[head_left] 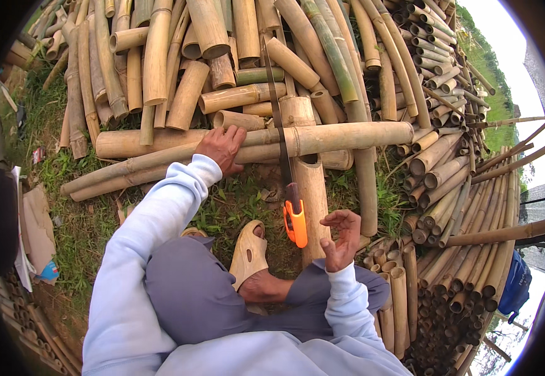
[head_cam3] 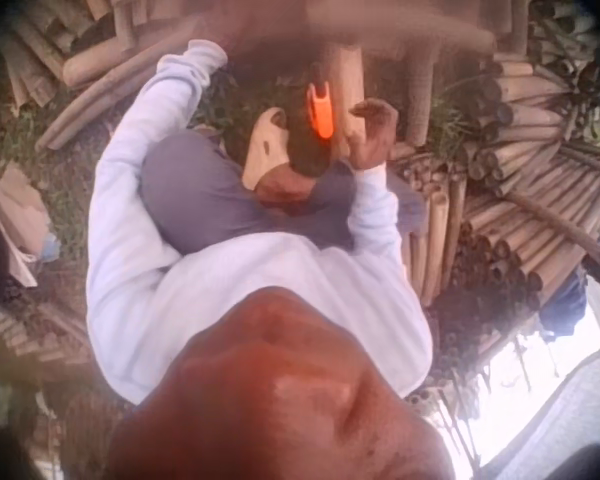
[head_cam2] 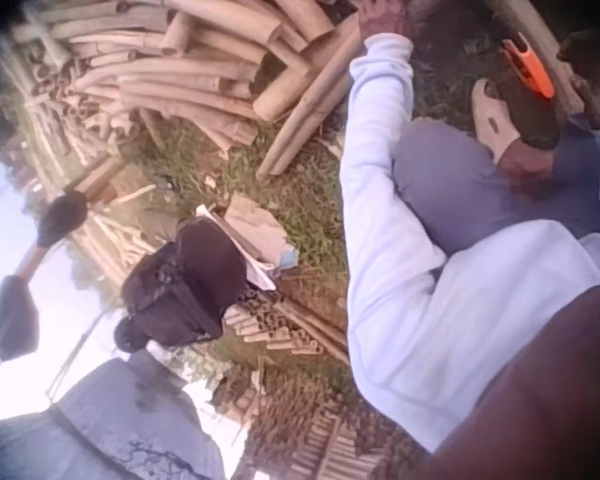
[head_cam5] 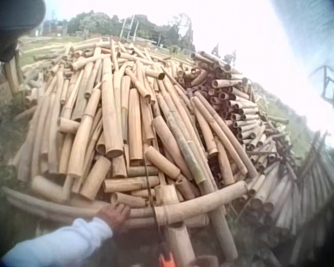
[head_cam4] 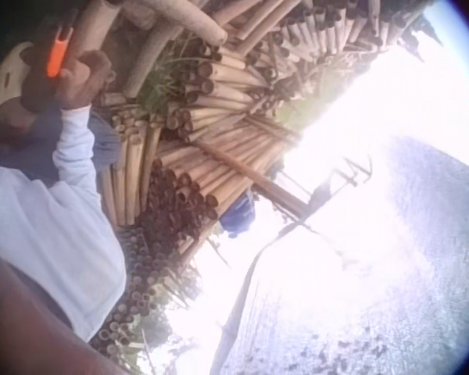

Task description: The person sits on the ground and uses a hand saw to cut bamboo poles into shorter sections. They repeatedly position a pole, saw through it, and move the cut pieces aside.

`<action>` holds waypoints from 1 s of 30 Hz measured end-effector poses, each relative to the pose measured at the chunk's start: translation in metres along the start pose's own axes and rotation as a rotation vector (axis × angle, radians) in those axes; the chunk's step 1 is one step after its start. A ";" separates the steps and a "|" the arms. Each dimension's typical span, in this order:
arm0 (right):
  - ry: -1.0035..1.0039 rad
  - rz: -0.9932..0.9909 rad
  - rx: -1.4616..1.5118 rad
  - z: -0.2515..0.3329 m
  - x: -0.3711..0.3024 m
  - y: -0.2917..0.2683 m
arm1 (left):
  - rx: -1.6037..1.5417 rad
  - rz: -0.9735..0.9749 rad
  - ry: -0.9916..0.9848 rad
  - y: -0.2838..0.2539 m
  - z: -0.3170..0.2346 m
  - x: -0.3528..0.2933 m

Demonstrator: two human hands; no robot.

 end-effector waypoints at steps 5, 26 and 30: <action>0.215 0.029 -0.295 -0.067 -0.049 0.039 | -0.004 0.024 -0.001 -0.003 0.003 -0.001; 0.245 -0.004 -0.192 0.053 -0.089 0.019 | 0.055 0.077 -0.021 0.005 0.003 0.001; 0.281 -0.005 -0.025 -0.027 -0.005 0.057 | 0.050 0.073 -0.008 0.003 -0.005 0.010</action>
Point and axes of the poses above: each hand's wrist, its own x-axis towards the middle knuckle, its own y-axis out of the palm, z = x × y, the point moved 6 cm from there along x, towards the middle knuckle, and after that the axes turned 9 degrees about x, right-handed, at the moved point
